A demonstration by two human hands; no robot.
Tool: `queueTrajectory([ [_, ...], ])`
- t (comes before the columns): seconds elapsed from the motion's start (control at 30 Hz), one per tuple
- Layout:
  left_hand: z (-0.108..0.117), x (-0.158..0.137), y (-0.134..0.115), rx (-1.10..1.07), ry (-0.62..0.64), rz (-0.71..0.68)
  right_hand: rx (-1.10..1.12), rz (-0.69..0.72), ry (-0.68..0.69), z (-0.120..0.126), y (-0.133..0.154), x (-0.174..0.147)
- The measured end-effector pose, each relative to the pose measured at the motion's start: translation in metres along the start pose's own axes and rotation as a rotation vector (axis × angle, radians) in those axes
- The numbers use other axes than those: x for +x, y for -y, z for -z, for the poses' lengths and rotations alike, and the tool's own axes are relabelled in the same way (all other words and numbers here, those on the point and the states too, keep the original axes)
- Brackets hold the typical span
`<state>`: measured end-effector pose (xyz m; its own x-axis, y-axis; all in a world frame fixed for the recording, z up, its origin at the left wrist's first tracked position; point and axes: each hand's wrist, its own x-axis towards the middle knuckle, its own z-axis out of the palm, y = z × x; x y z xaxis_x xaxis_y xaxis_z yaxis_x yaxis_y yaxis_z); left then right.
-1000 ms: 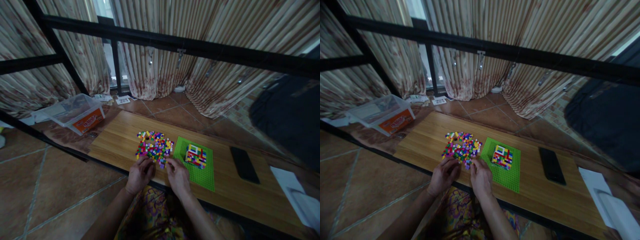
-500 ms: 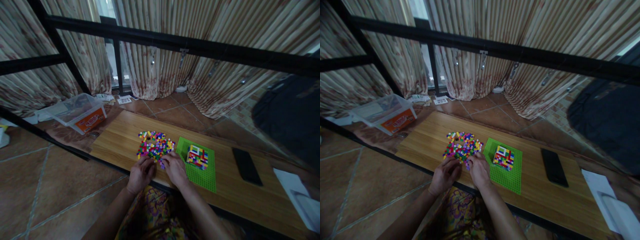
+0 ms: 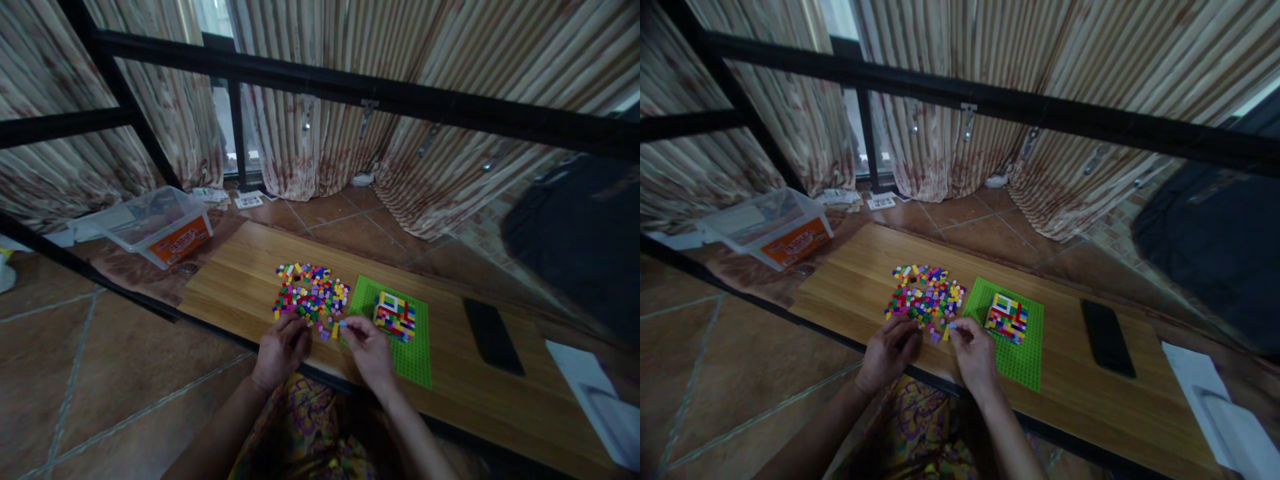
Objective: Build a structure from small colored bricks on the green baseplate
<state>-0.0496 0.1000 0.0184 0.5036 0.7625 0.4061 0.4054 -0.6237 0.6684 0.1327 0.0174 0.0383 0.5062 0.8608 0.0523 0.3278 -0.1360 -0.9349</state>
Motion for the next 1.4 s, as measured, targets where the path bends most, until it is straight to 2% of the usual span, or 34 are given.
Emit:
queueTrajectory([
  [0.23,0.0,0.0,0.001,0.024,-0.011,-0.03,0.037,-0.104,-0.083,0.011,-0.01,-0.016],
  [0.37,0.002,0.001,-0.001,0.033,-0.012,-0.044,0.025,-0.094,-0.105,0.011,-0.011,-0.019],
  [0.9,0.001,0.0,-0.001,0.017,-0.009,-0.042,-0.14,-0.052,-0.017,0.009,-0.017,-0.021],
  [1.17,0.0,0.0,0.0,0.015,0.005,-0.036,-0.17,0.068,-0.029,-0.008,0.004,0.002],
  [1.4,0.001,0.001,-0.003,-0.008,0.007,-0.036,-0.391,0.179,0.053,-0.025,0.014,0.039],
])
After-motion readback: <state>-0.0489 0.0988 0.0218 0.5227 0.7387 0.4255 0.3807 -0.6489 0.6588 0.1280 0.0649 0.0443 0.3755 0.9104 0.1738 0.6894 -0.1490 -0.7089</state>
